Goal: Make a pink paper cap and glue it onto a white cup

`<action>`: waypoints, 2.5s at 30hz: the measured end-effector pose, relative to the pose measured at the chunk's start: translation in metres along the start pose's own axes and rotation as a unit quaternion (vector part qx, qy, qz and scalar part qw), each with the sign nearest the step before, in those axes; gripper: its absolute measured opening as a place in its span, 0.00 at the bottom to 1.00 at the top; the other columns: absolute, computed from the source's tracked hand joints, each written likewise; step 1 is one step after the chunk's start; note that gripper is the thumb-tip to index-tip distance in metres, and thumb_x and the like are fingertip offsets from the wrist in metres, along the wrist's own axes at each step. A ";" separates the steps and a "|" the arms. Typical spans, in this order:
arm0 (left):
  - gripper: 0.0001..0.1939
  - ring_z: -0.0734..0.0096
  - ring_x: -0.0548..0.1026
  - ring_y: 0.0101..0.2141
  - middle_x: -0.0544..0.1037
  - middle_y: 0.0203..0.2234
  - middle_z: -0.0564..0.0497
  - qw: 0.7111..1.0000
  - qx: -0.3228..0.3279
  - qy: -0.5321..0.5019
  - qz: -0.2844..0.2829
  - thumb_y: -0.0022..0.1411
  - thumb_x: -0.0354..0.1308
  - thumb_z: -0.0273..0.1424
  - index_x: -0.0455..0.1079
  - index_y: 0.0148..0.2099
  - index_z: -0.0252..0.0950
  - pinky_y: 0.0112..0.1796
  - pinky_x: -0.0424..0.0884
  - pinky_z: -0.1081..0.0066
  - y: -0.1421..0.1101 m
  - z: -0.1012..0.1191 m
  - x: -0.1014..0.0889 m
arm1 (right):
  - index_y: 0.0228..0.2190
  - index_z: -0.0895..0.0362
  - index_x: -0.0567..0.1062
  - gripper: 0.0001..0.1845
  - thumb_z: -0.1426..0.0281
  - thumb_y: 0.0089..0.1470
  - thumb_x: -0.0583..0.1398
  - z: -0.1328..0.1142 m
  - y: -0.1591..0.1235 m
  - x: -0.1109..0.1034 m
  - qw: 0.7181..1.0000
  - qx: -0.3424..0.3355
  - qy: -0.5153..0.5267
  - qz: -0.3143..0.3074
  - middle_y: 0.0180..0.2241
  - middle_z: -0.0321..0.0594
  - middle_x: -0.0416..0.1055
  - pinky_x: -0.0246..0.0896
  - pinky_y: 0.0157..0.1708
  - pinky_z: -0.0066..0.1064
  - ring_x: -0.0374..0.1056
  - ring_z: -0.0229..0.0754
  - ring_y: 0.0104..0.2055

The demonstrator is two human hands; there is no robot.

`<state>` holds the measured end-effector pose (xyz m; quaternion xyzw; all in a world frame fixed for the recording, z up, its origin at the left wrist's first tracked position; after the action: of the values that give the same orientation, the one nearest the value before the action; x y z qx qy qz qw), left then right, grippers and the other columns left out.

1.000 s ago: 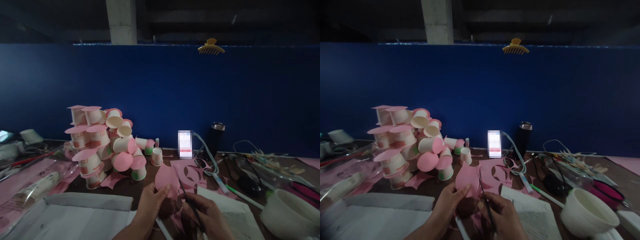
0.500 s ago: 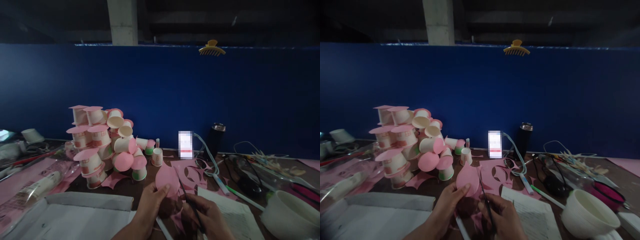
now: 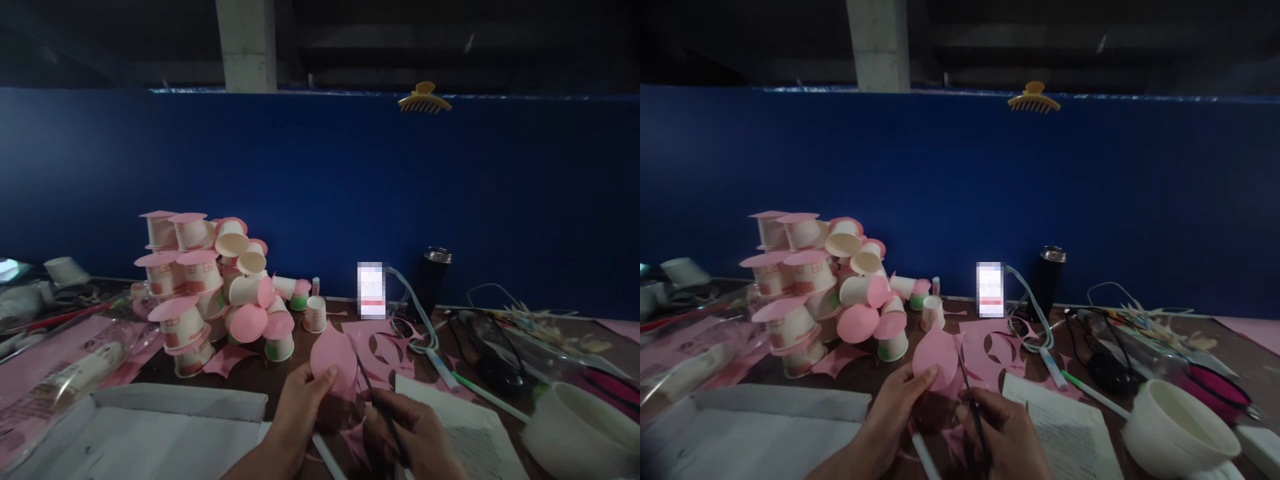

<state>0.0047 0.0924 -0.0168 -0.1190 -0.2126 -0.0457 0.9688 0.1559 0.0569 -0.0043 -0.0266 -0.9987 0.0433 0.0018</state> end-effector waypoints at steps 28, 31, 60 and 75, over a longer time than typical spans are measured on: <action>0.21 0.78 0.66 0.17 0.70 0.16 0.57 0.999 0.029 0.014 0.038 0.43 0.69 0.45 0.70 0.28 0.33 0.22 0.63 0.76 0.005 -0.002 -0.010 | 0.30 0.62 0.80 0.25 0.54 0.37 0.70 0.005 0.003 0.003 1.000 -0.009 -0.021 -0.017 0.14 0.31 0.64 0.46 0.15 0.23 0.57 0.31 0.15; 0.20 0.76 0.68 0.18 0.71 0.17 0.57 0.998 0.024 0.035 0.039 0.45 0.69 0.44 0.71 0.28 0.33 0.22 0.63 0.76 0.007 -0.007 -0.013 | 0.29 0.61 0.80 0.25 0.54 0.35 0.71 0.005 0.003 0.002 1.000 -0.005 0.014 -0.008 0.16 0.33 0.67 0.47 0.16 0.23 0.57 0.31 0.16; 0.19 0.81 0.57 0.16 0.62 0.12 0.60 0.998 0.042 0.035 0.036 0.42 0.70 0.43 0.68 0.23 0.33 0.18 0.54 0.78 0.001 0.011 -0.008 | 0.30 0.61 0.81 0.23 0.55 0.35 0.70 0.006 0.004 -0.002 1.000 0.007 0.007 -0.018 0.15 0.31 0.64 0.47 0.15 0.23 0.53 0.29 0.15; 0.22 0.83 0.56 0.17 0.63 0.13 0.60 0.997 0.049 0.023 0.059 0.42 0.70 0.44 0.65 0.22 0.33 0.18 0.52 0.79 0.004 0.007 -0.016 | 0.27 0.61 0.81 0.20 0.56 0.37 0.70 0.005 0.001 0.002 1.000 0.000 0.007 -0.004 0.12 0.28 0.59 0.42 0.15 0.23 0.51 0.29 0.13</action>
<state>-0.0122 0.0990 -0.0183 -0.0828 -0.1849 0.0193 0.9791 0.1542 0.0578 -0.0093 -0.0228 -0.9988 0.0434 0.0086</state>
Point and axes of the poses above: each hand's wrist, its own y-axis towards the middle knuckle, its own x-axis out of the palm, z = x × y, the point moved 9 cm from there along y, towards the middle knuckle
